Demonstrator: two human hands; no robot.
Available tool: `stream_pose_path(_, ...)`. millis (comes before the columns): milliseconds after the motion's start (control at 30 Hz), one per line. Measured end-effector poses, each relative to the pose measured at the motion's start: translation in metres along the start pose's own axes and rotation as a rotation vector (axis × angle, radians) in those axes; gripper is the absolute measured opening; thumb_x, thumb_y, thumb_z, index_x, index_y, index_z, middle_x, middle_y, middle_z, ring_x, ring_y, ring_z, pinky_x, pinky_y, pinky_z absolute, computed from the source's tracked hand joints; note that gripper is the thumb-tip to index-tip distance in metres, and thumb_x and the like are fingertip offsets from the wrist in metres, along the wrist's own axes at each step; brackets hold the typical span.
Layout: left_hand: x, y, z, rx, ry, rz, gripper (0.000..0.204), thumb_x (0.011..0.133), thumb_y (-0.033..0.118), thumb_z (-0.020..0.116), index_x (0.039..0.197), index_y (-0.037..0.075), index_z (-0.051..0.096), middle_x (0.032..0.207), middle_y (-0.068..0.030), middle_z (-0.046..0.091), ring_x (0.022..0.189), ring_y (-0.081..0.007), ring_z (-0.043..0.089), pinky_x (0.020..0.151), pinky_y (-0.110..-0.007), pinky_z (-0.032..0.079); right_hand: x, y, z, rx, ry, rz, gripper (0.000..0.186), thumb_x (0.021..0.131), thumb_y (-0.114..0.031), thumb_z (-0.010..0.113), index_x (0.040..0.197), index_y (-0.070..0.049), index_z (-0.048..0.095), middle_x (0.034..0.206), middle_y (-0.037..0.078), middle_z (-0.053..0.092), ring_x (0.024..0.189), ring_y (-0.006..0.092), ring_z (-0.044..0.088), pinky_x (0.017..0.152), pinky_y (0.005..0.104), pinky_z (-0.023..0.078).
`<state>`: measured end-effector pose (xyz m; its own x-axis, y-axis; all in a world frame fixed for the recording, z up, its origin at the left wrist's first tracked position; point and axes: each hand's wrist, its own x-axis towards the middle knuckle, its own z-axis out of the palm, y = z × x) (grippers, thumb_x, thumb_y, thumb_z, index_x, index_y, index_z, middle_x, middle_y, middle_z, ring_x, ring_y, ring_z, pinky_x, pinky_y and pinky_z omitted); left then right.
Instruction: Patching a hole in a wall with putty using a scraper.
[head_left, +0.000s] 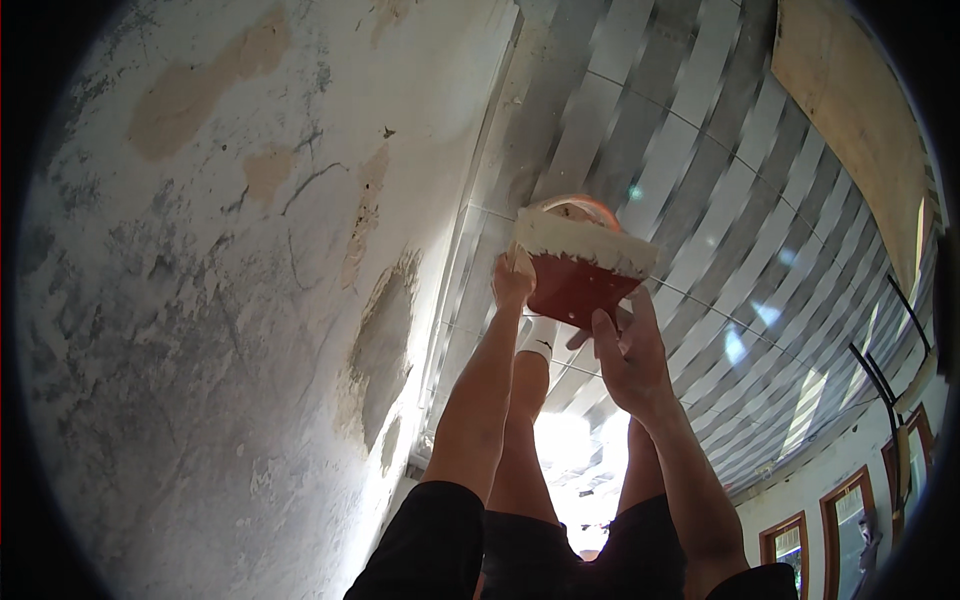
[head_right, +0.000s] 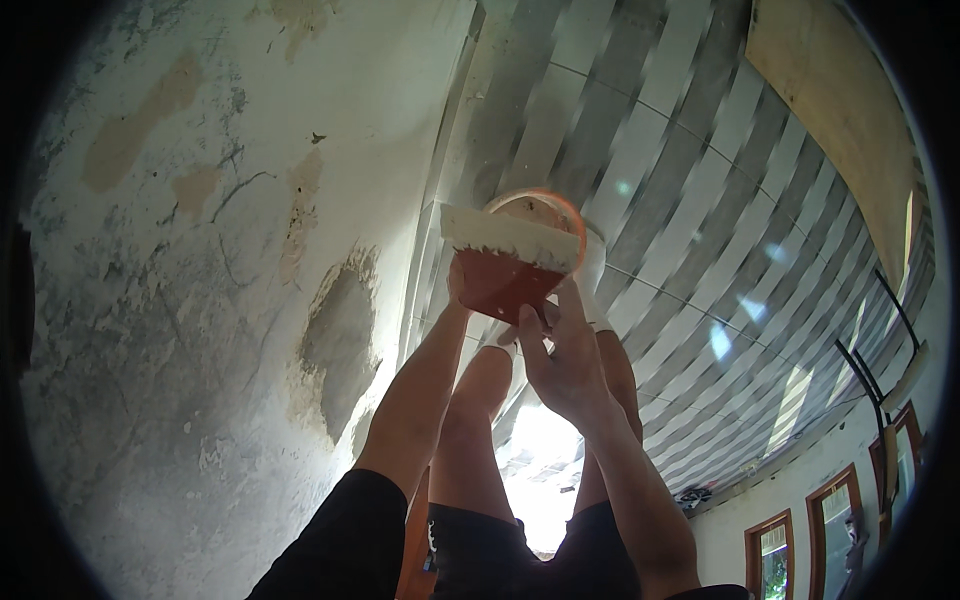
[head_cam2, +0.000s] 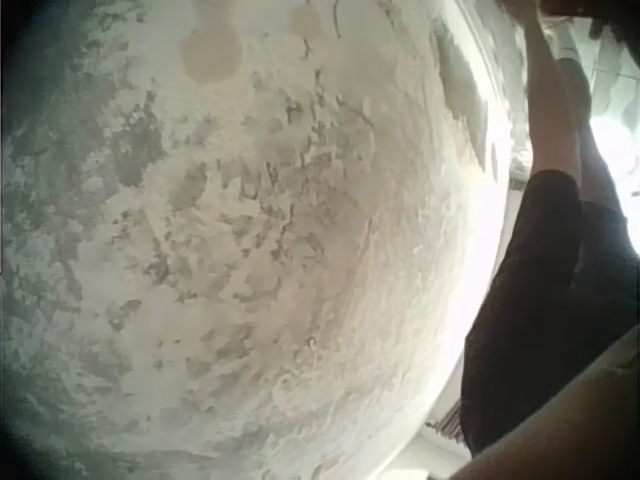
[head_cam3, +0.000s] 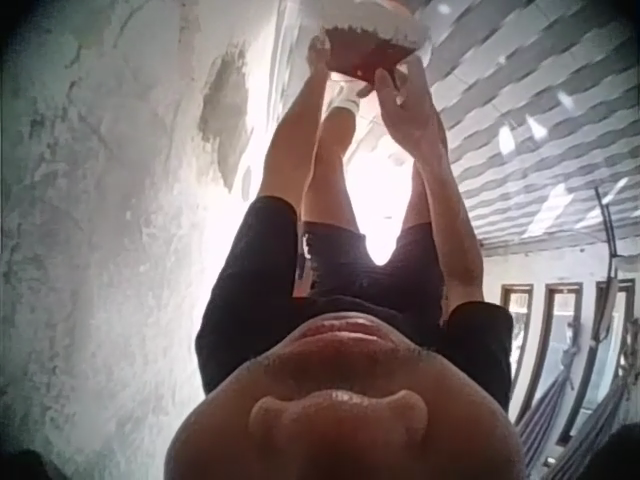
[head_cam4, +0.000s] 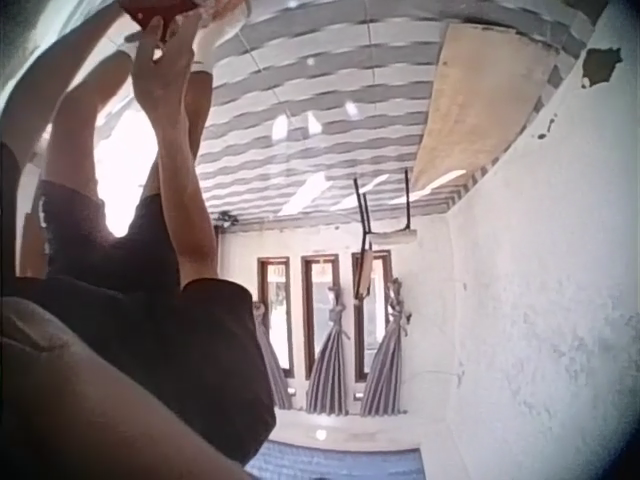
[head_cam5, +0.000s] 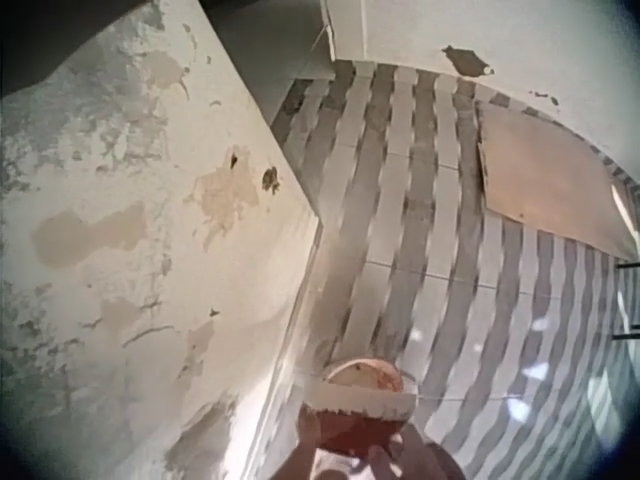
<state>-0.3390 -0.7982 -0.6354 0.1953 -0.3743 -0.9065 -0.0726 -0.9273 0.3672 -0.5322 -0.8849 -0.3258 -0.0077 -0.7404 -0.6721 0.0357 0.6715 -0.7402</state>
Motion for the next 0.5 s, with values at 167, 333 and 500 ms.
stream_pose_path(167,-0.022,-0.002,-0.079,-0.155,-0.089,0.245,0.045,0.079,0.011,0.067,0.122,0.005,0.056,0.111,-0.0126,0.065,0.102,-0.023,0.063,0.085,-0.035,0.05,0.011,-0.038,0.076,-0.054,-0.022,-0.127,0.026,0.096,-0.007,0.047,0.116,0.003,0.035,0.09,0.023,0.068,0.084,0.032,0.07,0.07,0.0377,0.055)
stream_pose_path(333,-0.195,0.171,-0.076,-0.09,-0.014,0.606,0.031,0.097,0.019,0.054,0.121,-0.001,0.056,0.119,-0.0132,0.063,0.107,-0.0246,0.061,0.09,-0.031,0.049,0.023,-0.07,0.097,-0.057,0.016,-0.167,0.03,0.094,-0.008,0.049,0.12,0.0,0.037,0.084,0.024,0.067,0.079,0.0397,0.068,0.067,0.042,0.055)
stream_pose_path(500,-0.364,0.266,-0.141,0.74,0.573,1.101,0.021,0.098,0.008,0.049,0.108,-0.008,0.057,0.12,-0.0265,0.059,0.113,-0.0355,0.059,0.096,-0.041,0.048,0.028,-0.093,0.112,-0.214,0.161,-0.328,0.044,0.092,-0.008,0.049,0.133,-0.004,0.035,0.077,0.023,0.064,0.065,0.0436,0.063,0.058,0.0485,0.051)
